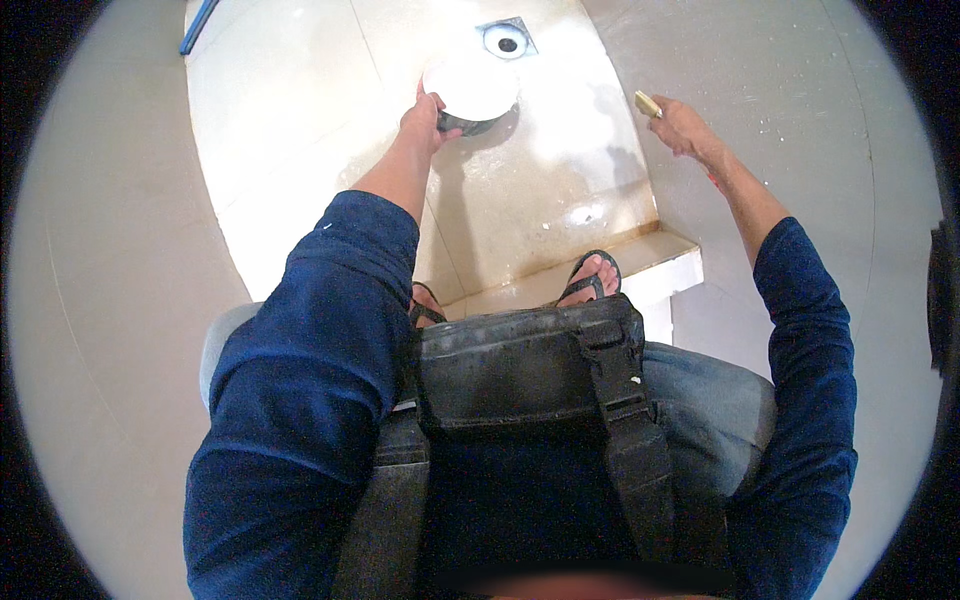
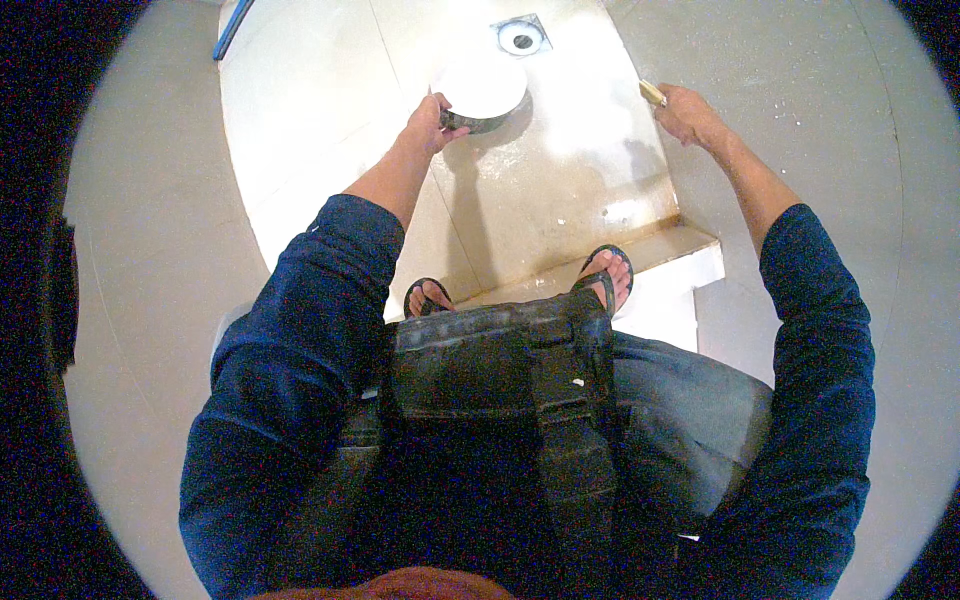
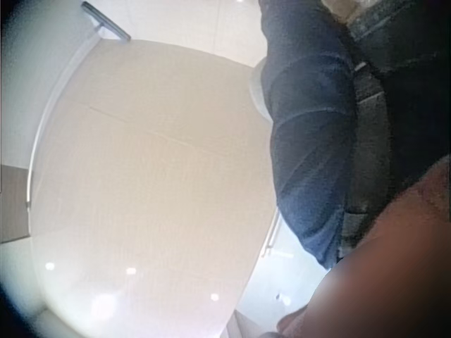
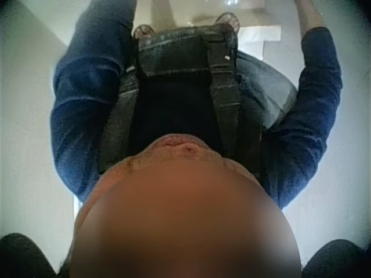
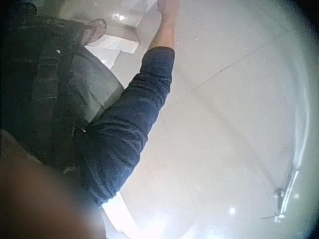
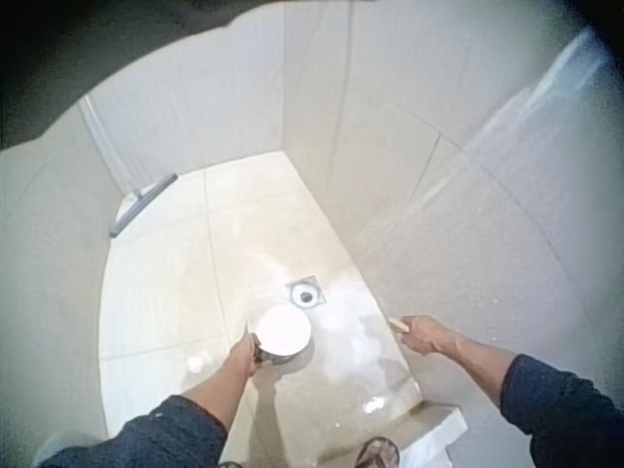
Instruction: The person scrubs the tiled floor of a shower stall using a small brush and a white paste from a container. They repeatedly dip the brush into the container and scrub the floor surface, then rinse the area with water from a handheld shower head.
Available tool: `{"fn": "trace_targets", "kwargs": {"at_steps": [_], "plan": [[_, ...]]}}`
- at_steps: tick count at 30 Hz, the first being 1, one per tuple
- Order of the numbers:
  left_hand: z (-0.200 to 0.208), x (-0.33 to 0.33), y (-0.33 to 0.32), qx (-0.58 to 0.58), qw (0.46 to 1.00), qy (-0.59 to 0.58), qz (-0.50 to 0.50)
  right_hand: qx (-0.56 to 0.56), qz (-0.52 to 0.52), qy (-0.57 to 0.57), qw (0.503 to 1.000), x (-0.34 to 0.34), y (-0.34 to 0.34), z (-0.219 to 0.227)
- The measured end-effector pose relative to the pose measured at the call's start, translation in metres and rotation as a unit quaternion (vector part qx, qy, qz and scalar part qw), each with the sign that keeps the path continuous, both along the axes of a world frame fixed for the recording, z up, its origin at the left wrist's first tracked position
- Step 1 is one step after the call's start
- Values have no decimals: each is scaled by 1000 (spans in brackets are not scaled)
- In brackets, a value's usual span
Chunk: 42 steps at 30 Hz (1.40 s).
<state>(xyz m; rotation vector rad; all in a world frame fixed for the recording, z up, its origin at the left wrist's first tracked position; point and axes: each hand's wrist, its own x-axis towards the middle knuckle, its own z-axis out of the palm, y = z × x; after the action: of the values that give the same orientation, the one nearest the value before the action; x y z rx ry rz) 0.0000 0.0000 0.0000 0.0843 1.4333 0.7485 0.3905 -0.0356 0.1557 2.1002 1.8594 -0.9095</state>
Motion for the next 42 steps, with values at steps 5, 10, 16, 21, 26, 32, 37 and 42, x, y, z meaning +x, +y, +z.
{"fn": "trace_targets", "kwargs": {"at_steps": [5, 10, 16, 21, 26, 32, 37, 42], "plan": [[14, 7, 5, 10, 999, 48, 3, 3, -5, 2, 1000, 3, -1, 8], [20, -8, 15, 22, 997, 72, 4, 11, -9, 21, 1000, 1, 3, 5], [26, 3, 12, 16, 994, 108, -9, 34, 32, 8, 999, 7, 4, -2], [29, 9, 26, 51, 996, 72, -4, 20, -3, 26, 999, 0, 0, 7], [32, 20, 58, 115, 988, 99, -15, 14, 30, 1, 999, 1, 2, 7], [78, 49, 76, 201, 879, 424, -82, -6, 3, 18, 1000, 1, -2, 15], [85, 42, 86, 307, 796, 515, -85, -19, -27, -7, 999, -8, -3, 17], [126, 46, 86, 427, 771, 461, -96, -30, -5, -21, 999, -7, 0, 14]]}}
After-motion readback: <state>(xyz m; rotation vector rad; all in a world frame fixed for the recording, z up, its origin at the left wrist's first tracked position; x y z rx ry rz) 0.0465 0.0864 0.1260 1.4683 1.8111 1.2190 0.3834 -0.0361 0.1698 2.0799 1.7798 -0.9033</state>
